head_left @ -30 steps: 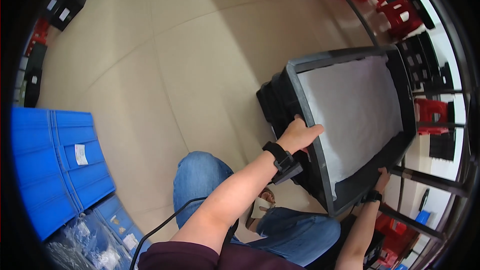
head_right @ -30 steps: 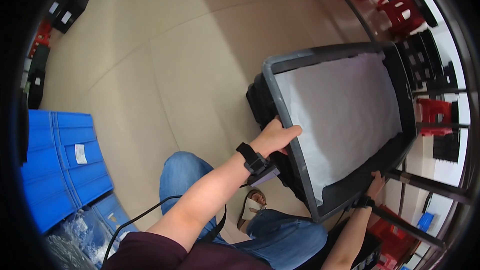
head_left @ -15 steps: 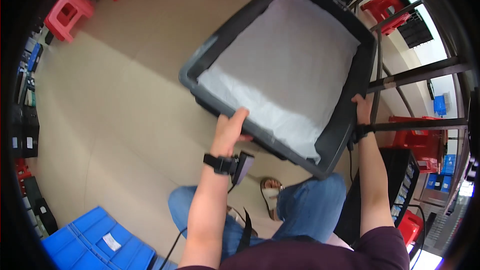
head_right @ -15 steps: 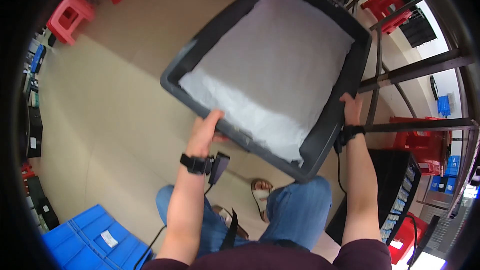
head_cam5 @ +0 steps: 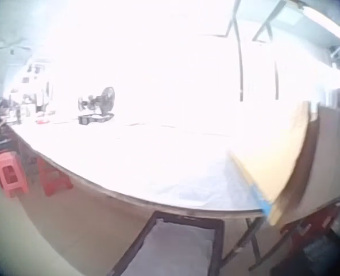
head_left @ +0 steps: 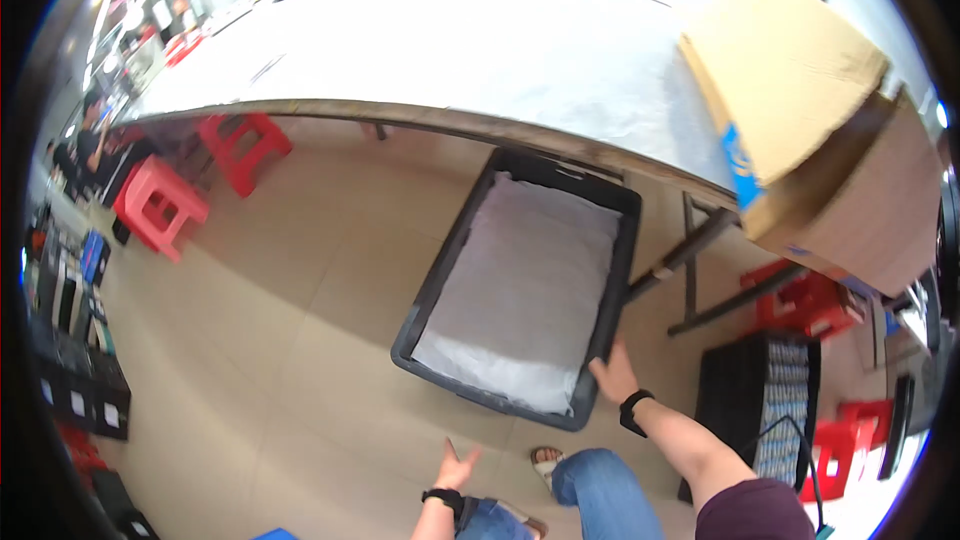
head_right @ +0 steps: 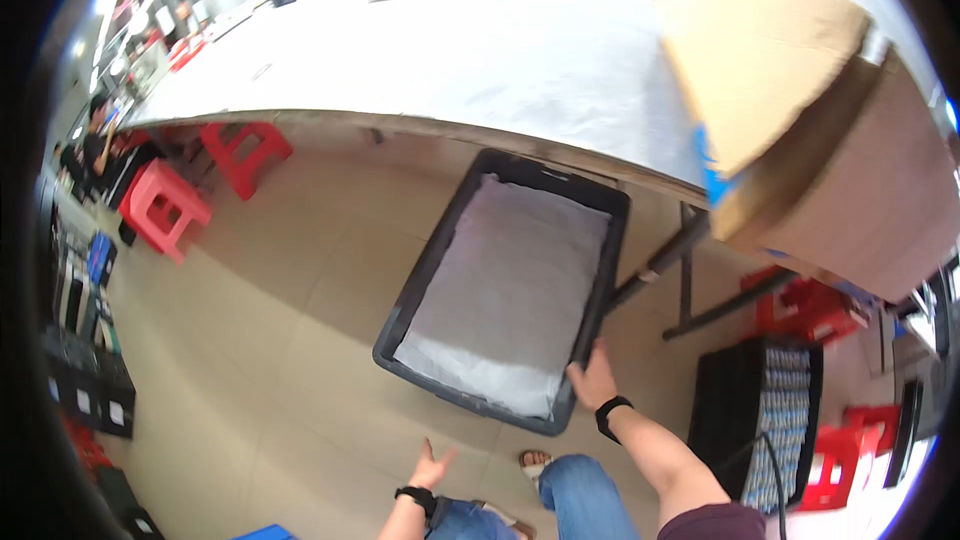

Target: Inspecting, arranging, and organizing small plastic toy figures into containers at an assembly facility.

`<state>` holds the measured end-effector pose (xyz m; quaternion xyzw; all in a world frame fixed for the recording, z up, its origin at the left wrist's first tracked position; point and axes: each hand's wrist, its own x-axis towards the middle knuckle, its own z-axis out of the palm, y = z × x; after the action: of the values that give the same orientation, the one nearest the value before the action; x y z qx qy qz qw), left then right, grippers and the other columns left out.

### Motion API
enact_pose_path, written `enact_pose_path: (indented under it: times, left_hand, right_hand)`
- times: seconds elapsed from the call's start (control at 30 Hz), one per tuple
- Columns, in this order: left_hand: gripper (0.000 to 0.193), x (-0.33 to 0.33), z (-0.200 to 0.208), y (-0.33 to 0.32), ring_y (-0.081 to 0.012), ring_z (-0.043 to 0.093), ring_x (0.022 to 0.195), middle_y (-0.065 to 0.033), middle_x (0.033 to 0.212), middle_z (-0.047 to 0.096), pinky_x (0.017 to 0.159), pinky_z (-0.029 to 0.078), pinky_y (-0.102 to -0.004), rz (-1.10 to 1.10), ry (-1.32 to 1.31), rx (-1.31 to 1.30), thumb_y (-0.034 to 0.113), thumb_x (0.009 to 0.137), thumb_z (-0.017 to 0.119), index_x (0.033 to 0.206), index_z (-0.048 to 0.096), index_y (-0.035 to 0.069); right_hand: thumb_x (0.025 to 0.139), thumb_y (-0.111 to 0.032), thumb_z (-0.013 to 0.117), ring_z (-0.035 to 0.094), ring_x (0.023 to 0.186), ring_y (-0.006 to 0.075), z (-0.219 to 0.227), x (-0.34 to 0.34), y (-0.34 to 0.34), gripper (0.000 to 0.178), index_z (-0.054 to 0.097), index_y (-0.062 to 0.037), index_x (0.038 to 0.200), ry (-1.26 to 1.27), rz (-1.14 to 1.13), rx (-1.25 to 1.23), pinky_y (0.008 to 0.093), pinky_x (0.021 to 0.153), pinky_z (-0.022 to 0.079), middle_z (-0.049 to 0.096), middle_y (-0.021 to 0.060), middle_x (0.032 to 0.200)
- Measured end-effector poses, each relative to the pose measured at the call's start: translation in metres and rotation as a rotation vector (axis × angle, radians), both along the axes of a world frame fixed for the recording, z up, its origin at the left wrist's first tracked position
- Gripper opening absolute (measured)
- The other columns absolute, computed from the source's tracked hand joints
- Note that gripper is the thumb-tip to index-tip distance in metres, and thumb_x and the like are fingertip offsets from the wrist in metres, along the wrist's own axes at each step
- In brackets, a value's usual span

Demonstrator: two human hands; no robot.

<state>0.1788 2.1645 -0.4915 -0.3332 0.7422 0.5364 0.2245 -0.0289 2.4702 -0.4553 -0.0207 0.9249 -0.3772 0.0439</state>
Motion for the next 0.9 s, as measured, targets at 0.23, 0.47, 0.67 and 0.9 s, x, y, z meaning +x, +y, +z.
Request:
enact_pose_path:
  times: [0.23, 0.47, 0.67, 0.9]
  left_hand:
    - [0.082, 0.129, 0.138, 0.053, -0.0409, 0.007, 0.128, -0.0235, 0.139, 0.006, 0.103, 0.014, -0.0479, -1.104, -0.444, -0.291, 0.049, 0.077, 0.047, 0.135, 0.010, 0.004]
    - [0.071, 0.167, 0.176, 0.029, -0.0365, 0.031, 0.119, -0.0251, 0.127, 0.034, 0.097, 0.029, -0.0420, -1.405, -0.434, -0.010, 0.047, 0.076, 0.051, 0.126, 0.033, 0.000]
    - [0.058, 0.079, 0.273, 0.040, -0.0318, 0.056, 0.092, -0.0218, 0.094, 0.060, 0.078, 0.043, -0.0398, -1.474, -0.488, -0.130, 0.044, 0.078, 0.053, 0.106, 0.053, -0.007]
    - [0.056, 0.039, 0.280, -0.018, -0.0299, 0.058, 0.086, -0.0199, 0.087, 0.062, 0.073, 0.043, -0.0420, -1.131, -0.280, -0.736, 0.043, 0.079, 0.052, 0.102, 0.054, -0.008]
  right_hand:
    - [0.078, -0.050, 0.042, 0.009, 0.120, 0.0560, 0.093, 0.250, 0.015, 0.058, 0.024, -0.0356, 0.132, -0.638, 0.946, 0.463, 0.0613, 0.097, 0.016, 0.004, 0.0179, 0.141]
    - [0.080, -0.043, 0.042, 0.038, 0.115, 0.0395, 0.168, 0.371, 0.021, 0.040, 0.048, -0.0318, 0.118, -0.941, 0.712, 0.440, 0.0562, 0.081, 0.036, 0.027, 0.0172, 0.136]
    - [0.081, -0.037, 0.043, 0.060, 0.079, 0.0267, 0.218, 0.425, 0.079, 0.034, 0.062, -0.0093, 0.084, -0.755, 0.194, 0.296, 0.0409, 0.069, 0.047, 0.060, 0.0163, 0.086]
    - [0.086, -0.047, 0.033, 0.056, 0.085, 0.0364, 0.308, 0.479, 0.197, 0.052, 0.062, -0.0045, 0.083, -0.382, -0.839, 0.026, 0.0424, 0.077, 0.044, 0.060, 0.0196, 0.086]
